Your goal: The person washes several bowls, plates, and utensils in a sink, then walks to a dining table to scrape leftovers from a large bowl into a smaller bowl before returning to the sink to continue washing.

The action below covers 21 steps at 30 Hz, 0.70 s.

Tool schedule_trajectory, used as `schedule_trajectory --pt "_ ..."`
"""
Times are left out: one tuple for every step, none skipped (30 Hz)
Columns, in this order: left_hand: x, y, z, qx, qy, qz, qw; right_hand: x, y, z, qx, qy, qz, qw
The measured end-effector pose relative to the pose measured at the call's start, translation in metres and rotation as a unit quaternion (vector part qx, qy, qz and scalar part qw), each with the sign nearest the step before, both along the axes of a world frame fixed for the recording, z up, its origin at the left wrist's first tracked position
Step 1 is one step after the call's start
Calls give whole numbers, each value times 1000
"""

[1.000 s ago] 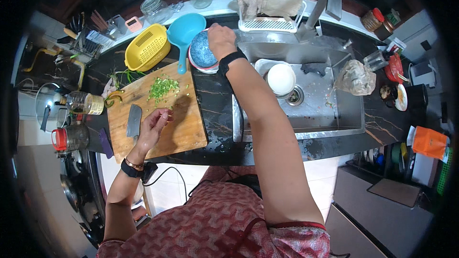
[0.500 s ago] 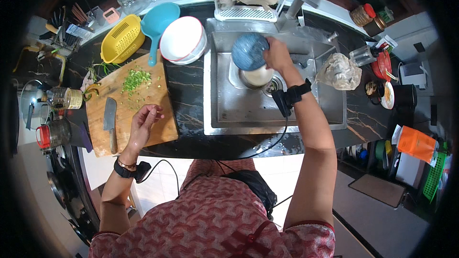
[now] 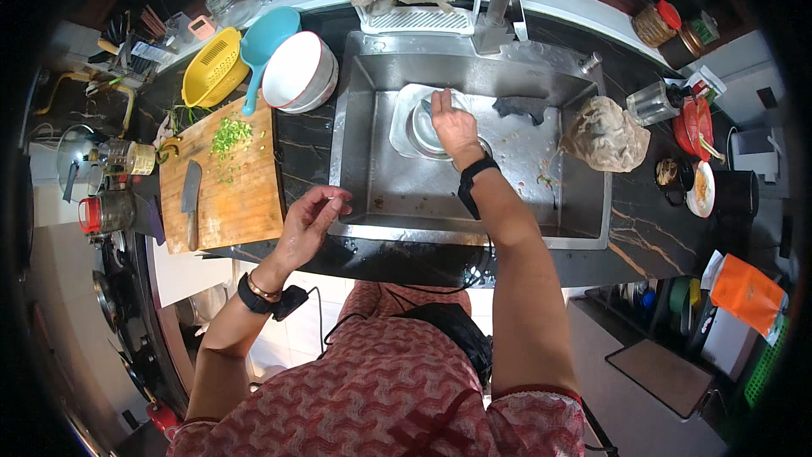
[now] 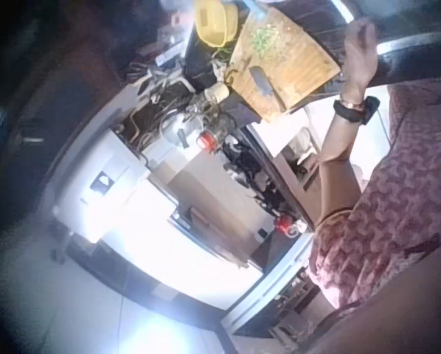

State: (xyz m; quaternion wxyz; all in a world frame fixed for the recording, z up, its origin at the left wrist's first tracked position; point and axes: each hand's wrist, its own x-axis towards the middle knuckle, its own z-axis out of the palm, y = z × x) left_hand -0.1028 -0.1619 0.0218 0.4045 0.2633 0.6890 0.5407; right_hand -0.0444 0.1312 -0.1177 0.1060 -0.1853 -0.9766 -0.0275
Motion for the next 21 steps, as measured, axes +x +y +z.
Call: schedule_trajectory --pt "2 6 0 -19 2 -2 1000 2 0 0 -20 9 -8 1000" --pt "3 11 0 -38 4 -4 999 1 1 -7 -42 29 -10 999" --pt "4 18 -2 -36 5 -4 999 6 5 -10 -41 30 -10 999" --pt "6 26 -6 -54 47 -21 997 12 10 -13 -106 53 -36 992" --pt "8 34 -8 -72 90 -39 993 18 15 -16 -170 76 -61 981" --pt "11 42 -7 -65 94 -47 992 22 18 -12 -230 95 -88 964" --pt "12 49 -12 -63 96 -46 992 23 18 -9 -229 97 -86 965" --pt "12 55 -22 -52 132 -48 989 27 16 -6 -410 119 -141 893" --pt "13 62 -32 -39 165 -51 984 32 13 0 -573 135 -193 785" --pt "11 72 -36 -66 175 -53 981 37 14 -2 -632 156 -180 737" --pt "11 84 -40 -64 175 -53 981 42 16 -4 -630 157 -181 739" --pt "12 97 -43 -84 173 -25 981 46 15 -3 -682 182 -178 686" --pt "10 109 -46 -103 173 6 980 47 10 5 -730 205 -172 629" --pt "4 123 -60 -120 103 25 987 46 5 12 -760 227 -190 579" --pt "0 136 -63 -119 102 28 987 45 0 21 -760 225 -189 580" --pt "-1 150 -66 -70 51 53 995 47 -4 30 -814 253 -161 498" --pt "-1 162 -68 -21 0 79 997 46 -7 34 -859 279 -131 410" --pt "0 172 -68 -21 -2 79 997 44 -12 35 -868 283 -116 391" --pt "1 180 -69 -13 110 91 990 39 -13 38 -868 282 -117 392" --pt "3 185 -70 -5 220 102 970 32 -12 41 -869 234 -160 406" --pt "6 189 -64 -5 217 100 971 27 -11 45 -866 189 -203 417"
